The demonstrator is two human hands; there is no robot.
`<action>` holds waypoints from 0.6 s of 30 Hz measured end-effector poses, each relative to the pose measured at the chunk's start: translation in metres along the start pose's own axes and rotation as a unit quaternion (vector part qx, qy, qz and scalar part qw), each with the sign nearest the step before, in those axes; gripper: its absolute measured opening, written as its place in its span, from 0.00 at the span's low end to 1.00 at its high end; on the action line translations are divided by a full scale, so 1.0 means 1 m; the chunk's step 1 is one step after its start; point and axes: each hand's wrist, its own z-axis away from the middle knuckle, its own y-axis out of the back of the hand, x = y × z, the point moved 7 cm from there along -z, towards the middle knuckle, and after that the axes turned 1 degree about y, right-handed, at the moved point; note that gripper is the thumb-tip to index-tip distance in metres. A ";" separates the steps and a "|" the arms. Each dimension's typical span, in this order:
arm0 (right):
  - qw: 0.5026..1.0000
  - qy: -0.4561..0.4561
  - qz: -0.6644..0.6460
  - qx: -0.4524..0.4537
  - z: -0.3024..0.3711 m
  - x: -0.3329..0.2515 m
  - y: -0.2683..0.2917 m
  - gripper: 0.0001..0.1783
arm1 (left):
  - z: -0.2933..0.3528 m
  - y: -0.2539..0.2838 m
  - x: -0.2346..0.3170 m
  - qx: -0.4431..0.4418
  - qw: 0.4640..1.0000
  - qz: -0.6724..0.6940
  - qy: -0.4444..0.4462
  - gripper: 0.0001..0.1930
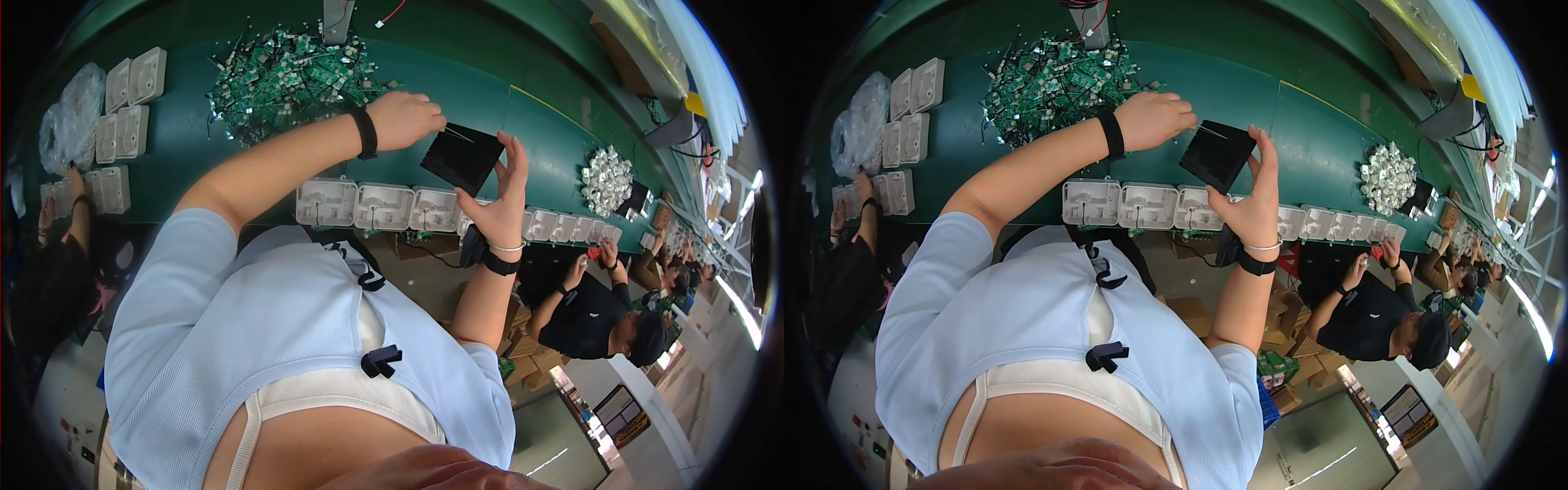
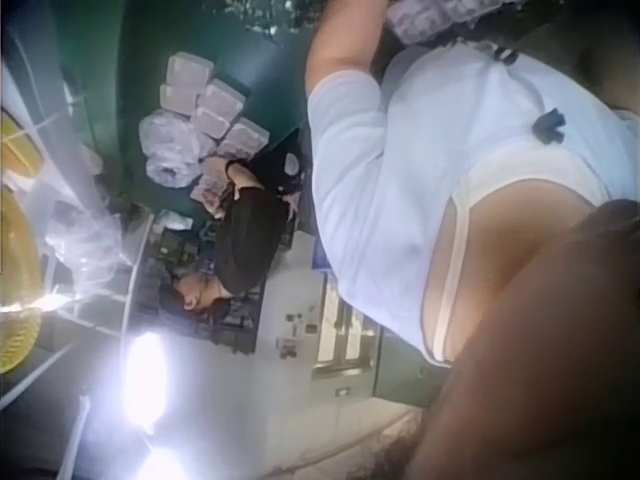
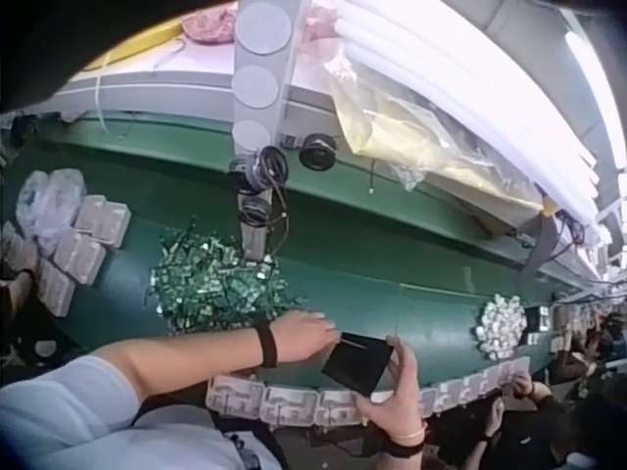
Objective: The person picks up a plastic housing and a circuit board, fits the board into the housing, and presses it into place. They then pick up a wire, tuck it into the housing, and place the assembled unit on the table before repeating the process.
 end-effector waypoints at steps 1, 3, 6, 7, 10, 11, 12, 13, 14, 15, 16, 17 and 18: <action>1.000 0.005 -0.001 0.005 0.000 0.001 0.001 0.62 | -0.001 -0.004 -0.003 -0.015 1.000 -0.002 0.010 0.09; 1.000 0.014 -0.002 0.014 0.000 0.002 0.003 0.63 | -0.001 -0.012 -0.006 -0.031 0.999 -0.003 0.019 0.09; 0.998 0.012 -0.035 0.042 -0.001 0.004 0.009 0.61 | 0.003 -0.023 -0.023 0.024 0.989 0.117 0.092 0.11; 0.997 0.008 -0.050 0.057 0.001 0.005 0.012 0.60 | 0.003 -0.032 -0.024 0.023 0.989 0.117 0.090 0.11; 0.996 0.015 -0.055 0.062 -0.001 0.012 0.015 0.63 | 0.000 -0.055 -0.032 0.076 0.964 0.231 0.107 0.12; 0.996 0.020 -0.060 0.061 -0.003 0.013 0.014 0.64 | -0.001 -0.068 -0.036 0.077 0.964 0.229 0.107 0.12; 0.996 0.022 -0.060 0.061 -0.004 0.014 0.013 0.64 | -0.003 -0.082 -0.040 0.067 0.960 0.249 0.109 0.12; 0.994 0.020 -0.077 0.070 -0.004 0.017 0.012 0.63 | -0.008 -0.090 -0.041 0.057 0.955 0.269 0.111 0.12; 0.993 0.018 -0.093 0.078 -0.004 0.019 0.011 0.63 | -0.012 -0.096 -0.042 0.048 0.950 0.288 0.113 0.12; 0.990 0.018 -0.108 0.085 -0.006 0.020 0.011 0.62 | -0.016 -0.100 -0.044 0.050 0.950 0.287 0.112 0.12; 0.990 0.017 -0.107 0.086 -0.004 0.021 0.011 0.62 | -0.022 -0.108 -0.042 -0.017 0.955 0.265 0.130 0.12; 0.990 0.015 -0.107 0.093 -0.002 0.021 0.014 0.62 | -0.025 -0.114 -0.040 -0.083 0.956 0.241 0.147 0.12; 0.989 0.014 -0.106 0.099 0.000 0.021 0.016 0.62 | -0.024 -0.119 -0.040 -0.148 0.951 0.216 0.164 0.12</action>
